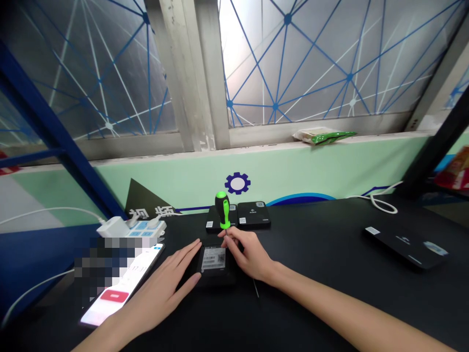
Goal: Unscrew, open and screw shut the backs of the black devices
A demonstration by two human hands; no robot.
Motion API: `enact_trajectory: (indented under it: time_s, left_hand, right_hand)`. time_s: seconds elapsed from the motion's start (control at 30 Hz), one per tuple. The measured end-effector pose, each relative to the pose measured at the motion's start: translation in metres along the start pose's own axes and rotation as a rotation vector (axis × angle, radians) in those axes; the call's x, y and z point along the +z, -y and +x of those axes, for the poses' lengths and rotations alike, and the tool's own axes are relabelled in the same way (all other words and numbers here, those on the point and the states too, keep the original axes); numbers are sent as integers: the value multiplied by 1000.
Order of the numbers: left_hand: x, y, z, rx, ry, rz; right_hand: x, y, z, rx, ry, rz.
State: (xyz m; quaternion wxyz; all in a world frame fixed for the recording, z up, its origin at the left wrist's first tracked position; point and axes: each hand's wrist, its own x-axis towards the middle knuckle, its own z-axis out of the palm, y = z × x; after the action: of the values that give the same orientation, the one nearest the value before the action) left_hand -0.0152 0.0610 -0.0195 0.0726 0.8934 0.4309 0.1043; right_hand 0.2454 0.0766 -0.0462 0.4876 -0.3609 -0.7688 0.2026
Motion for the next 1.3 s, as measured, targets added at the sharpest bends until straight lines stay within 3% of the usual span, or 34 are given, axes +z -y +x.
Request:
enact_trajectory:
  time_s: [0.73, 1.03, 1.3]
  left_hand:
    - [-1, 1, -1, 16, -1, -10]
    - [-2, -1, -1, 2, 21, -25]
    - [-3, -1, -2, 4, 2, -24]
  right_hand:
    - [-1, 4, 1, 3, -66, 12]
    - [5, -2, 1, 71, -127, 58]
    - [1, 3, 0, 47, -67, 33]
